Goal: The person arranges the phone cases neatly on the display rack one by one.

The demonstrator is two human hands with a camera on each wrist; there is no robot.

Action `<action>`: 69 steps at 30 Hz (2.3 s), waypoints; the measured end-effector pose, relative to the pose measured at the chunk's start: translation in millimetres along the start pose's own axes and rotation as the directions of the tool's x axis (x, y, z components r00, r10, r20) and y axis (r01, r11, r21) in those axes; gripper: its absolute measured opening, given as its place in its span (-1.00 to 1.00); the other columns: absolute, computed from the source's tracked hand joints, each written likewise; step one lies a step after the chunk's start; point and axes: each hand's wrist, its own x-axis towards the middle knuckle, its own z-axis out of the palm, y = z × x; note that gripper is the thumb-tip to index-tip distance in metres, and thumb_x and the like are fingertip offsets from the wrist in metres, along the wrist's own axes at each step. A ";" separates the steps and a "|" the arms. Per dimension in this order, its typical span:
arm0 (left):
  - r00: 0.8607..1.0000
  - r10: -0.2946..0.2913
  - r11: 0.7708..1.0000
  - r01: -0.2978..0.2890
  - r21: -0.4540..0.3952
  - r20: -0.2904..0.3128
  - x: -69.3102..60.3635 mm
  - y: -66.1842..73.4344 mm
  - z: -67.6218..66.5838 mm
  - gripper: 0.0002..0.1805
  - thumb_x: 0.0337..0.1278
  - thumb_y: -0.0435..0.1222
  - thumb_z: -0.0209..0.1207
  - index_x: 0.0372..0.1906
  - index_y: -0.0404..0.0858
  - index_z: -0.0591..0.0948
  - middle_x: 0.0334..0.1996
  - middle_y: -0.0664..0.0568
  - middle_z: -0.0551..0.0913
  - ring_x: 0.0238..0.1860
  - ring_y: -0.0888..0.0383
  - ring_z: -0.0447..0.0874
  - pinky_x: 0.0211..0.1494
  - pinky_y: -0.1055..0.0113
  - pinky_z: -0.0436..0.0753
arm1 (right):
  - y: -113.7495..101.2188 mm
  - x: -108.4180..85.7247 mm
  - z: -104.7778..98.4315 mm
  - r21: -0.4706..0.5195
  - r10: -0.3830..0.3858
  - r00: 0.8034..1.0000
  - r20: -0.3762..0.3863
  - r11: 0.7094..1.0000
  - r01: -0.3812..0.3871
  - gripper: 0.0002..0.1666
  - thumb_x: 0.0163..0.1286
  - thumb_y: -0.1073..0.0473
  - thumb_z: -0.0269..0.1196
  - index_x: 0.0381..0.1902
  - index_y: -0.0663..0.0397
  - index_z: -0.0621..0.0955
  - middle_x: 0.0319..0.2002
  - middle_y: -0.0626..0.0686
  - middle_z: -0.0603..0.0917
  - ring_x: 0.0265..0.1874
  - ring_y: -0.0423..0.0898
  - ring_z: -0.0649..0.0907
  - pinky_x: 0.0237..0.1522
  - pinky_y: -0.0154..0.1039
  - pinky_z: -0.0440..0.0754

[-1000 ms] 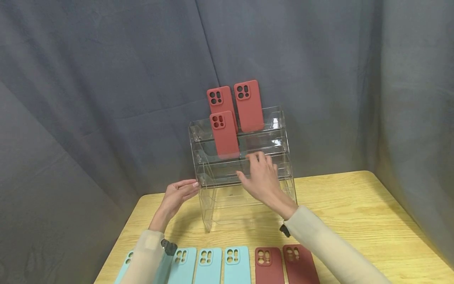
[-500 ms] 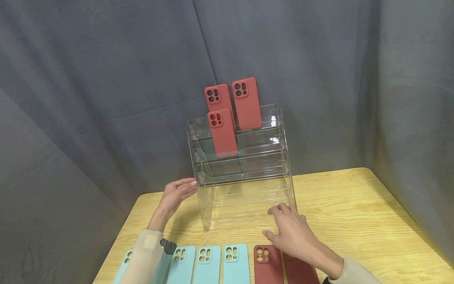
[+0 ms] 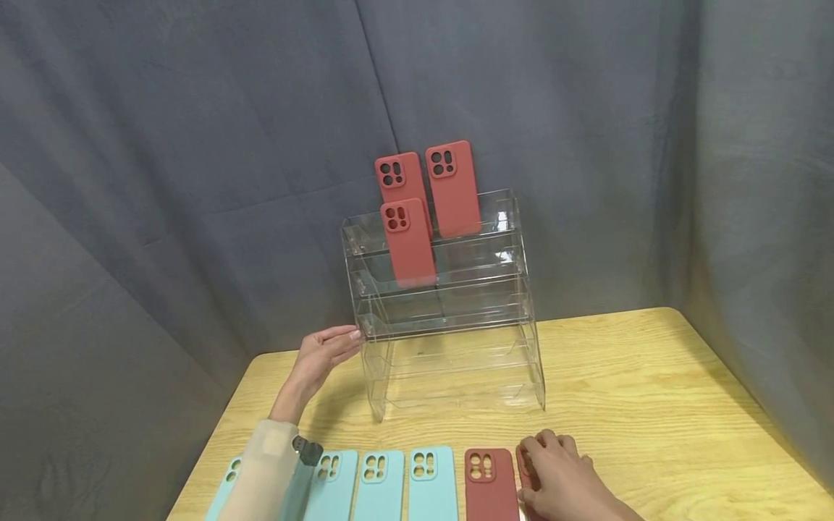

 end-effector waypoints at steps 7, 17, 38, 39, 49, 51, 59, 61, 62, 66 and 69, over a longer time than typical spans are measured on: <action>1.000 0.007 1.000 -0.007 -0.007 -0.002 -2.4 -0.6 0.5 -0.63 0.34 -0.35 0.38 0.17 -0.42 0.69 0.00 -0.11 0.84 0.02 0.07 0.87 0.21 0.23 0.82 | 5.0 -0.4 5.9 0.004 0.011 0.998 0.061 1.000 -0.012 -0.19 0.11 0.04 0.64 0.30 0.06 0.59 0.30 0.30 0.53 0.28 0.52 0.43 -0.03 0.72 0.45; 1.000 0.001 1.000 -0.001 0.006 0.000 -1.4 0.0 1.2 -0.62 0.35 -0.33 0.37 0.19 -0.40 0.68 0.04 -0.11 0.83 0.23 -0.18 0.76 0.24 0.24 0.81 | 4.4 5.4 5.8 0.007 0.037 0.996 0.077 0.999 -0.038 -0.17 0.09 -0.01 0.65 0.29 0.03 0.58 0.31 0.29 0.54 0.32 0.53 0.42 -0.01 0.76 0.43; 1.000 -0.017 1.000 0.017 0.003 -0.001 -0.1 1.3 0.3 -0.62 0.37 -0.34 0.36 0.20 -0.41 0.67 0.08 -0.16 0.81 0.21 -0.13 0.78 0.29 0.18 0.79 | -1.6 9.9 6.8 -0.085 0.032 0.999 0.038 0.996 -0.029 -0.21 0.10 0.09 0.61 0.28 0.09 0.57 0.18 0.22 0.59 0.18 0.39 0.52 -0.26 0.51 0.59; 1.000 -0.016 1.000 0.016 0.002 -0.001 -0.1 1.2 0.3 -0.62 0.37 -0.34 0.36 0.20 -0.42 0.67 0.09 -0.16 0.81 0.21 -0.13 0.78 0.28 0.19 0.79 | -1.8 10.0 6.9 -0.078 0.033 0.999 0.038 0.996 -0.030 -0.23 0.09 0.12 0.60 0.26 0.05 0.57 0.17 0.19 0.59 0.18 0.37 0.52 -0.26 0.49 0.58; 1.000 -0.015 1.000 0.015 0.005 -0.012 -1.5 1.8 2.0 -0.62 0.37 -0.34 0.36 0.19 -0.41 0.68 0.07 -0.15 0.82 0.22 -0.14 0.77 0.24 0.24 0.81 | -7.6 10.1 4.5 -0.032 0.042 0.999 0.025 0.999 -0.041 -0.24 -0.05 0.23 0.54 0.20 -0.12 0.63 0.11 0.07 0.60 0.16 0.26 0.51 -0.27 0.35 0.57; 1.000 -0.015 1.000 0.015 0.010 -0.017 -1.7 1.8 2.4 -0.62 0.37 -0.34 0.36 0.19 -0.41 0.68 0.07 -0.16 0.81 0.18 -0.09 0.80 0.24 0.24 0.81 | -9.3 11.1 2.7 -0.034 0.039 0.999 0.019 0.999 -0.039 -0.22 -0.02 0.20 0.55 0.25 -0.08 0.63 0.14 0.11 0.61 0.16 0.27 0.52 -0.26 0.39 0.57; 0.999 -0.020 1.000 0.020 0.007 -0.026 -2.8 1.0 2.1 -0.63 0.37 -0.35 0.35 0.19 -0.41 0.68 0.10 -0.17 0.80 0.21 -0.14 0.78 0.24 0.22 0.81 | -26.8 18.4 -16.7 -0.078 -0.020 0.995 -0.094 0.997 0.013 -0.09 -0.02 0.13 0.62 0.35 0.09 0.60 0.22 0.22 0.61 0.22 0.37 0.53 -0.30 0.34 0.68; 1.000 -0.022 1.000 0.022 -0.003 -0.020 -3.2 0.6 1.8 -0.63 0.38 -0.35 0.34 0.19 -0.42 0.67 0.09 -0.18 0.80 0.25 -0.20 0.74 0.24 0.22 0.81 | -31.8 19.1 -22.6 -0.073 -0.039 0.991 -0.127 0.997 0.030 -0.09 -0.01 0.13 0.61 0.37 0.07 0.59 0.24 0.24 0.60 0.23 0.39 0.53 -0.31 0.26 0.68; 1.000 -0.023 1.000 0.023 -0.008 -0.017 -3.4 0.4 1.7 -0.63 0.38 -0.36 0.34 0.19 -0.42 0.67 0.09 -0.17 0.81 0.26 -0.21 0.74 0.24 0.22 0.81 | -34.4 19.2 -25.7 -0.070 -0.051 0.988 -0.146 0.997 0.041 -0.09 -0.01 0.14 0.60 0.37 0.07 0.59 0.24 0.25 0.60 0.23 0.39 0.53 -0.30 0.22 0.68; 1.000 -0.023 1.000 0.022 -0.016 -0.006 -4.0 -0.4 1.3 -0.62 0.36 -0.34 0.36 0.19 -0.43 0.67 0.03 -0.13 0.83 0.16 -0.09 0.81 0.24 0.23 0.81 | -46.3 21.5 -39.5 -0.063 -0.116 0.962 -0.247 0.993 0.103 -0.09 -0.04 0.16 0.57 0.36 0.06 0.59 0.23 0.28 0.60 0.20 0.37 0.55 -0.25 0.20 0.70; 1.000 -0.018 1.000 0.018 -0.013 -0.001 -4.0 -0.3 1.2 -0.62 0.36 -0.33 0.37 0.18 -0.41 0.68 0.00 -0.09 0.84 0.06 0.05 0.86 0.23 0.23 0.82 | -56.5 25.6 -51.4 -0.077 -0.172 0.926 -0.335 0.985 0.155 -0.11 -0.06 0.20 0.56 0.33 0.09 0.60 0.19 0.27 0.63 0.17 0.38 0.56 -0.18 0.23 0.72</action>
